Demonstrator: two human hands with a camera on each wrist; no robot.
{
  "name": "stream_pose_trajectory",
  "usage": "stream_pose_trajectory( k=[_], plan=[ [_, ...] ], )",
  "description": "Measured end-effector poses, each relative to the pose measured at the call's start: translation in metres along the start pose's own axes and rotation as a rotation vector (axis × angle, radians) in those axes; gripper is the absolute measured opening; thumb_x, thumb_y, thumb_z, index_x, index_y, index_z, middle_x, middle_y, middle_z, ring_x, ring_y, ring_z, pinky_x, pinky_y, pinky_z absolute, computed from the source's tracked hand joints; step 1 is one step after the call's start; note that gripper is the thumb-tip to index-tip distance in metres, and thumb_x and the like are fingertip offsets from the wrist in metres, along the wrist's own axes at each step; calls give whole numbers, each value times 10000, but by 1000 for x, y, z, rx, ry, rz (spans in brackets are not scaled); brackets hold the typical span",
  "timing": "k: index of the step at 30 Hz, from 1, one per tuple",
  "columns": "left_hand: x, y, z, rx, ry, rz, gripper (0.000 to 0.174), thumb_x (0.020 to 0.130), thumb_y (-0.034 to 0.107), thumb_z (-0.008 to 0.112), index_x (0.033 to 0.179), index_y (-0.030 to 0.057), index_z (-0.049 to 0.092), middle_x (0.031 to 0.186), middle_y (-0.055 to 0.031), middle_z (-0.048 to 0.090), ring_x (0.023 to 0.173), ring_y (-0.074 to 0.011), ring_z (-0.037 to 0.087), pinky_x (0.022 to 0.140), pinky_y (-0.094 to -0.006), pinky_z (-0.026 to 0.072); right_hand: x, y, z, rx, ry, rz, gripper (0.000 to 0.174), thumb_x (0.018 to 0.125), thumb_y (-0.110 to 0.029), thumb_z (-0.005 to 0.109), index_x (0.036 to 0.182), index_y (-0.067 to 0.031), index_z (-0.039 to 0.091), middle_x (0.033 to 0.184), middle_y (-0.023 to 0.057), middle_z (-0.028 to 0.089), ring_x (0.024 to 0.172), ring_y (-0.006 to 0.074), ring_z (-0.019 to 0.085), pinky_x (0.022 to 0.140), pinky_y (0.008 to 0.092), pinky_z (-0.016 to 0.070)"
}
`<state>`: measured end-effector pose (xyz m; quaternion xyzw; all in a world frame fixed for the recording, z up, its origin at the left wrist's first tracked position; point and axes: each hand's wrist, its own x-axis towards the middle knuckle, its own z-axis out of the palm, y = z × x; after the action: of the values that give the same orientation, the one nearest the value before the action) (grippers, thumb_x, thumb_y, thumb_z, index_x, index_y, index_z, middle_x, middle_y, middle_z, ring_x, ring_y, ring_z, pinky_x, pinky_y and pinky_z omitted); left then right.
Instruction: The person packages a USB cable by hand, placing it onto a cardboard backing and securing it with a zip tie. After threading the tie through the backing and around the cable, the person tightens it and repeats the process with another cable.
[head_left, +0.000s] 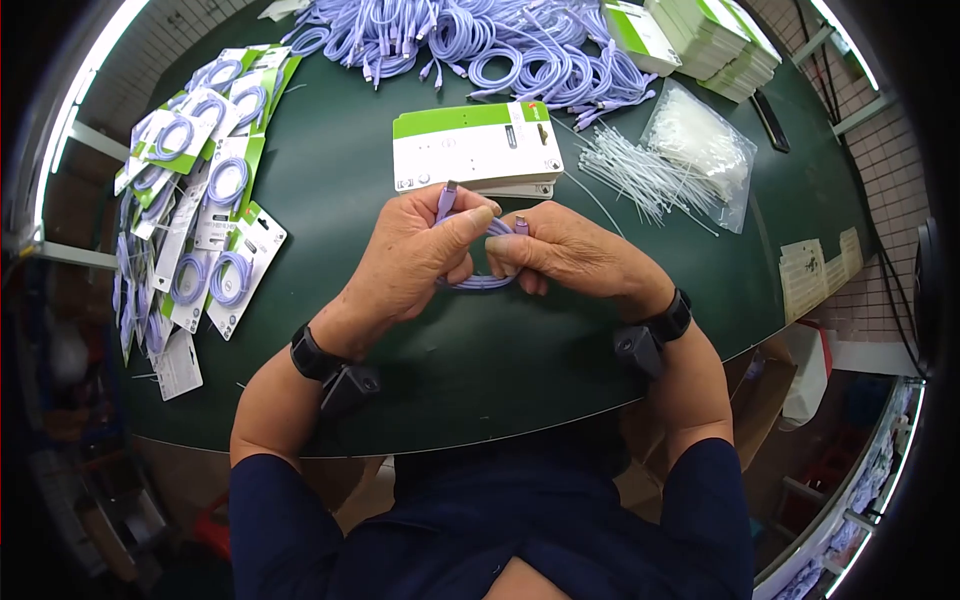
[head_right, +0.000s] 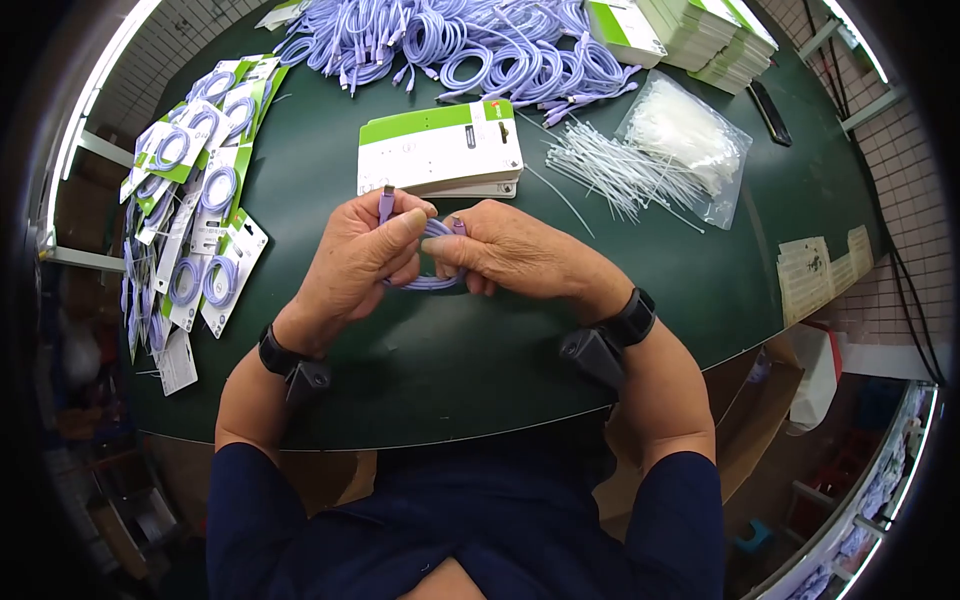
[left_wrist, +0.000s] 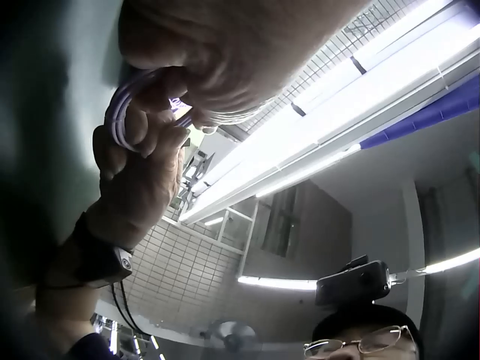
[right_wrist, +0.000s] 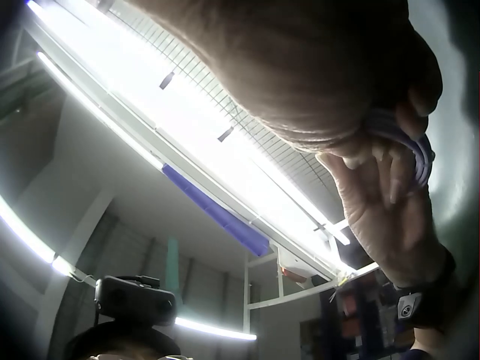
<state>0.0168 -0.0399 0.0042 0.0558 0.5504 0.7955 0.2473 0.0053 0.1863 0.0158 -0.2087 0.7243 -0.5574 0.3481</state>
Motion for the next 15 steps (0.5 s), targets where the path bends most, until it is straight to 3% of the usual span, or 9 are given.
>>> stream_pose_trajectory(
  k=[2,5,9,12,15],
  plan=[
    [2,4,-1,34,-5,32,206,1006,162,733,1084,-28,713,834,-30,691,586,-58,530,526,-226,451,0,2,-3,-24,-11,-23,461,1112,-421,518,924,-23,656,829,7,635,707,87,603,643,247,517],
    [-4,3,-1,344,43,116,220,997,174,748,1062,-36,733,857,-41,704,614,-61,554,547,-223,469,-2,2,-2,-36,-24,-47,466,1113,-424,514,923,-23,654,828,7,634,703,90,602,638,250,517],
    [1,-2,-11,137,-9,-31,217,986,173,760,1043,-36,746,869,-52,717,658,-71,599,585,-219,500,-2,2,0,-60,-28,-61,464,1111,-423,519,916,-22,648,824,9,630,697,93,600,630,252,514],
    [4,2,-14,155,10,-44,220,992,162,750,1082,-38,736,913,-58,724,714,-73,623,606,-233,516,0,4,6,-53,-21,-23,473,1111,-430,523,907,-20,642,822,10,627,695,93,598,624,254,512],
    [8,13,-9,137,57,43,257,984,144,752,1159,-39,710,984,-67,726,785,-88,645,639,-244,527,3,0,6,51,126,-17,484,1111,-440,529,899,-18,633,820,17,627,687,94,584,608,255,497]
  ],
)
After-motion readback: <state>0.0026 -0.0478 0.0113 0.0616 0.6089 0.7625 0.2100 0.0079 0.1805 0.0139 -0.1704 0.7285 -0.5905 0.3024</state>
